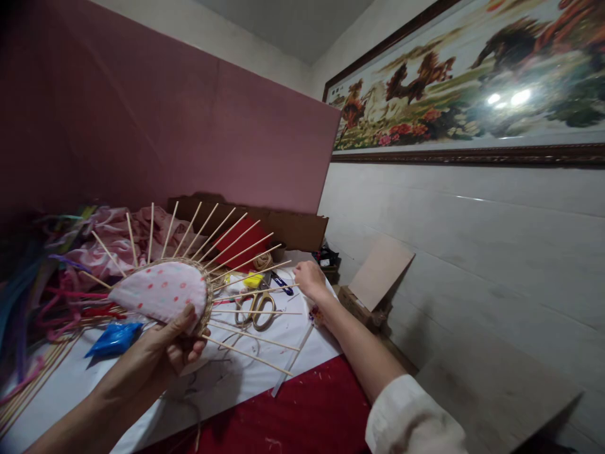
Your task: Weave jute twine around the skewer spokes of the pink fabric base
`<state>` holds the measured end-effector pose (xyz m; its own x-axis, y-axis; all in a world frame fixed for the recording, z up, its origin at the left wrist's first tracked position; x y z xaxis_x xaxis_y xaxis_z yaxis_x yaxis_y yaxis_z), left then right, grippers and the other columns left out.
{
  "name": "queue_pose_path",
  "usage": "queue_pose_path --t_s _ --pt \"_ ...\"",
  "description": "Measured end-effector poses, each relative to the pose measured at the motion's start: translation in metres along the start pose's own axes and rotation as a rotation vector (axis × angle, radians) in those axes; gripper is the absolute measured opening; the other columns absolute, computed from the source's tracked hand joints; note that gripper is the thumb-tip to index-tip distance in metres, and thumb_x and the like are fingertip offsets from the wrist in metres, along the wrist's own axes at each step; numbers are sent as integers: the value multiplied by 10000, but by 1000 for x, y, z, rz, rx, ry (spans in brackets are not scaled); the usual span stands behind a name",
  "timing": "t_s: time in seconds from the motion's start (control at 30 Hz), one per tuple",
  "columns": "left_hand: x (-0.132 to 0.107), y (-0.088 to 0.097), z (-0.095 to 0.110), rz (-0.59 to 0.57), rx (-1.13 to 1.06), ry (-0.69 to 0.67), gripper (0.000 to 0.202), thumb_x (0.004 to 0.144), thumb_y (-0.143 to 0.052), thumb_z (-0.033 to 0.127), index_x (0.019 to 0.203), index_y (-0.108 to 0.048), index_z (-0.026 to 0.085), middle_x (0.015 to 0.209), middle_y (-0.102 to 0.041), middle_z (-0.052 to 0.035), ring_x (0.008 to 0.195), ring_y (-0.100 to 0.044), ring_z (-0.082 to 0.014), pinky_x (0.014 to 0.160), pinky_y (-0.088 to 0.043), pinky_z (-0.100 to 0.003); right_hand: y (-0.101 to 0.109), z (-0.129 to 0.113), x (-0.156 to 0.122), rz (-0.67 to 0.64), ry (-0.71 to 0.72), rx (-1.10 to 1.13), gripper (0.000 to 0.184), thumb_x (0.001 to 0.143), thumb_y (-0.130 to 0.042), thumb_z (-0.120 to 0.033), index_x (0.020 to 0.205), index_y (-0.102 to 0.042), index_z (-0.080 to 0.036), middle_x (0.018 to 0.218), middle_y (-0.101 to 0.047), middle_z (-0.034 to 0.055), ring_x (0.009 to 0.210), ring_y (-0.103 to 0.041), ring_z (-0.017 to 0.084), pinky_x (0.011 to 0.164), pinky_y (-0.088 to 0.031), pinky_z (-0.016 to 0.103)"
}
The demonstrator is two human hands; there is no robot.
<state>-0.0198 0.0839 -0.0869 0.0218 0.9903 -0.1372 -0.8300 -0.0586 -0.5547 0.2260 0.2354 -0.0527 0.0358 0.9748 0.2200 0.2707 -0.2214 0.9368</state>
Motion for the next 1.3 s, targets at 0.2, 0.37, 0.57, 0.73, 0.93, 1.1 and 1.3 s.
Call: queue_pose_path --t_s 0.2,0.37,0.57,0.73,0.93,1.1,1.3 --pt "-1 1 2 28 -18 -6 140 658 -676 202 690 -572 114 591 -556 -8 457 -536 -95 392 -455 -180 25 62 -34 -41 -36 -66 217 739 -477 -256 727 -672 -162 765 -665 89 733 -587 199 568 -333 256" --pt "-2 0 5 43 -16 -28 107 678 -657 169 705 -569 113 599 -559 -8 468 -539 -90 400 -456 -173 3 85 -69 -144 9 -32 400 568 -655 -421 836 -667 -125 816 -650 91 712 -570 194 573 -365 241" --pt "0 -1 3 18 3 -19 104 705 -636 182 723 -567 106 603 -569 -19 456 -530 -84 393 -444 -167 -9 80 -85 -118 45 41 407 580 -631 -378 895 -646 -121 918 -610 93 799 -547 190 657 -386 237" --pt "0 1 3 26 -15 -35 130 682 -659 187 697 -557 108 585 -560 -12 445 -528 -87 376 -434 -168 -11 84 -84 -95 13 107 317 550 -639 -337 805 -643 -149 753 -621 33 688 -545 177 576 -366 233" --pt "-1 0 1 13 1 -6 112 706 -635 185 696 -559 104 575 -569 -25 429 -525 -84 379 -440 -166 -12 87 -80 -59 6 215 403 581 -623 -335 933 -584 -144 835 -634 39 733 -560 180 615 -392 237" --pt "4 -2 -2 41 -27 25 80 736 -598 175 703 -568 109 576 -574 -29 449 -539 -89 396 -446 -164 -12 81 -83 -99 49 367 381 589 -612 -294 934 -565 -140 857 -634 49 762 -564 190 651 -412 256" --pt "24 -41 -8 35 -104 114 138 708 -636 259 681 -559 148 602 -591 -30 554 -590 -138 570 -501 -284 -19 87 -82 -85 82 465 430 568 -644 -282 958 -516 -153 869 -616 49 754 -561 182 669 -417 275"
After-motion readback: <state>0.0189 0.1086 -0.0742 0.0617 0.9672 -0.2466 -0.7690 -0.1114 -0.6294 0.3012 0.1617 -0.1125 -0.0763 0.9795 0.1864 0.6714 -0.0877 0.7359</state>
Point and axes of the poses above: each hand's wrist, its own x-axis towards the middle knuckle, its own y-axis out of the back of the hand, z = x × y, the point moved 8 cm from there along x, towards the middle knuckle
